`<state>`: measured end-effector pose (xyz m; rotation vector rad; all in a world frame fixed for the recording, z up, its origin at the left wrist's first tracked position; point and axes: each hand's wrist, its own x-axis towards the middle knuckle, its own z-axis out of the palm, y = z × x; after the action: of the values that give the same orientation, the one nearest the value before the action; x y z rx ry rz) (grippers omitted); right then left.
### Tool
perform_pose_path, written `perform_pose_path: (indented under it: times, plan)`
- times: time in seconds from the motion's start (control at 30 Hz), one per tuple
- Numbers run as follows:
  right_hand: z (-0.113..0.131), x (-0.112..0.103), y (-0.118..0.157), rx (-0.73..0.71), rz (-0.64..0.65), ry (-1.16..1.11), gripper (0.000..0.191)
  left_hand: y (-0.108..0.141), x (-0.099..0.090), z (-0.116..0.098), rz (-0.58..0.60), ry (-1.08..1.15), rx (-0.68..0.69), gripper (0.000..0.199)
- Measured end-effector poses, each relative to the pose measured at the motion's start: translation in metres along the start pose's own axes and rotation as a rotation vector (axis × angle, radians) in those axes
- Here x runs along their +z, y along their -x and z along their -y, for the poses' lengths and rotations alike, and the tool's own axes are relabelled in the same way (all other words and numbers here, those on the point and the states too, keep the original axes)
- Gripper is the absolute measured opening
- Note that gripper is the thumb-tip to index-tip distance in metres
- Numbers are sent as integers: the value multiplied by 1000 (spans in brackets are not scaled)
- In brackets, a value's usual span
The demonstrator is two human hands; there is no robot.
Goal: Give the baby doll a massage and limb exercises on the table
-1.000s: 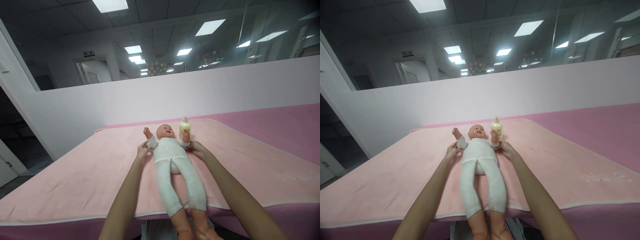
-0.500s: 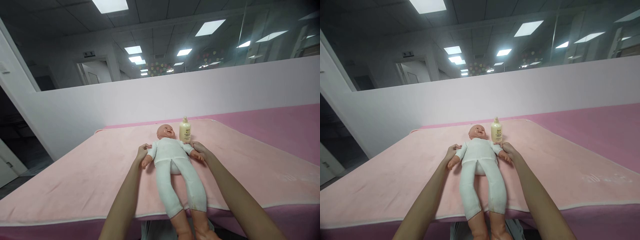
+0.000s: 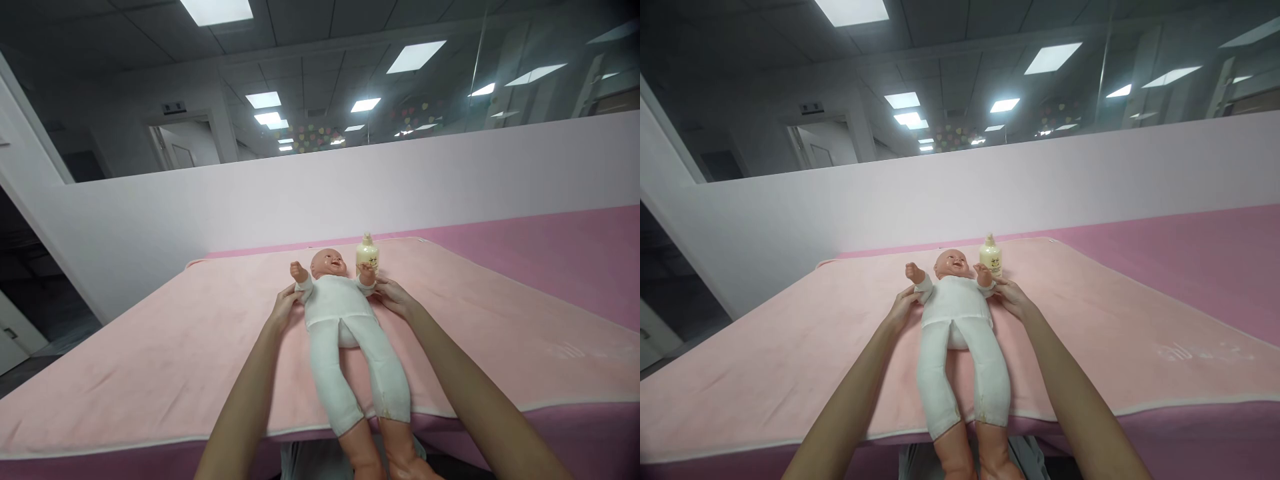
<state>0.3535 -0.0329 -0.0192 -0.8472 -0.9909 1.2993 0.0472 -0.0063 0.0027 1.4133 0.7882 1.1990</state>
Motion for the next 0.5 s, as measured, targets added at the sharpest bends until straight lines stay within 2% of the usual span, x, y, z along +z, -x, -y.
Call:
perform_pose_path:
  times: [0.27, 0.5]
  plan:
    - [-7, 4, -5, -41, -61, 46, 43, -7, -3, 6, -13, -144, -102, 47]
    - [-14, 2, -12, -67, -137, 119, 41, -17, -6, 17, -44, -234, -105, 49]
